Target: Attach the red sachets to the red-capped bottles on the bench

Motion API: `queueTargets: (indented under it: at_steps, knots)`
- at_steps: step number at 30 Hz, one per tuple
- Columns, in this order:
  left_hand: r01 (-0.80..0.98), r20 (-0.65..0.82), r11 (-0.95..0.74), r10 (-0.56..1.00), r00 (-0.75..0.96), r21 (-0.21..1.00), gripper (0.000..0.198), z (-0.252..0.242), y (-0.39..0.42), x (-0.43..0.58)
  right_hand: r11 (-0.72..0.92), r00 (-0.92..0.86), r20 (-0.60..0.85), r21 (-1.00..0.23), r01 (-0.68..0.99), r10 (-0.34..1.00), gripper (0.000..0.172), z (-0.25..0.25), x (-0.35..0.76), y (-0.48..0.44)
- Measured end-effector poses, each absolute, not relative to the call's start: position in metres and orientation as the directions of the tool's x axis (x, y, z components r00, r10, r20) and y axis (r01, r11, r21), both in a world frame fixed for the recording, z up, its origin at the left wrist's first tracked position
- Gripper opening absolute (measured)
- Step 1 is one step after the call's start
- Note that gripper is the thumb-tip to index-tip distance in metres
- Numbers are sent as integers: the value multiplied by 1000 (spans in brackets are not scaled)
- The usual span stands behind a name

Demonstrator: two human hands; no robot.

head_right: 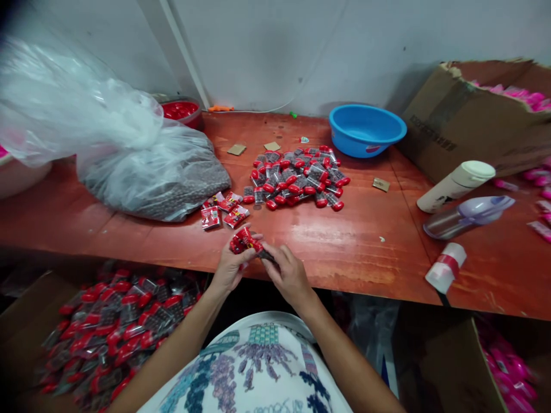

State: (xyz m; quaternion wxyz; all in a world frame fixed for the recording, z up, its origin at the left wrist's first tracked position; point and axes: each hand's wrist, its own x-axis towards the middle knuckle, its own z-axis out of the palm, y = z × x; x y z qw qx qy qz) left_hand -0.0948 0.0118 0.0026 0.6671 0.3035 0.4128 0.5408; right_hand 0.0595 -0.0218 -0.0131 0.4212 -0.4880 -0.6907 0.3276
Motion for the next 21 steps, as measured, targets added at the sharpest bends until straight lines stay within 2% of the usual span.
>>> queueTargets:
  at_steps: [2, 4, 8, 10, 12, 15, 17, 21]
  knots:
    - [-480, -208, 194, 978, 25, 855, 70, 2, 13, -94, 278, -122, 250, -884, 377, 961, 36, -16, 56, -23]
    - [-470, -214, 189, 977, 0, 862, 70, 3, 14, -95, 202, -54, 194, -937, 285, 979, 31, -18, 52, -25]
    - [-488, -235, 244, 969, 80, 838, 77, 9, 15, -97, -71, -10, -70, -997, -34, 997, 28, -19, 46, -27]
    - [-495, -232, 258, 966, 115, 830, 78, 11, 13, -97, -143, -36, -140, -985, -92, 989, 30, -17, 46, -27]
    - [-488, -236, 256, 966, 104, 834, 78, 11, 12, -96, -93, -20, -92, -995, -37, 996, 27, -16, 48, -26]
    - [-445, -250, 233, 968, 20, 865, 79, 10, 11, -93, 80, 10, 82, -984, 157, 997, 21, -15, 49, -26]
    - [-407, -254, 218, 966, -37, 887, 78, 9, 11, -91, 129, 13, 136, -965, 230, 991, 21, -17, 49, -26]
    - [-402, -269, 241, 963, -16, 884, 77, 8, 9, -88, 84, 45, 90, -991, 106, 995, 36, -26, 48, -26]
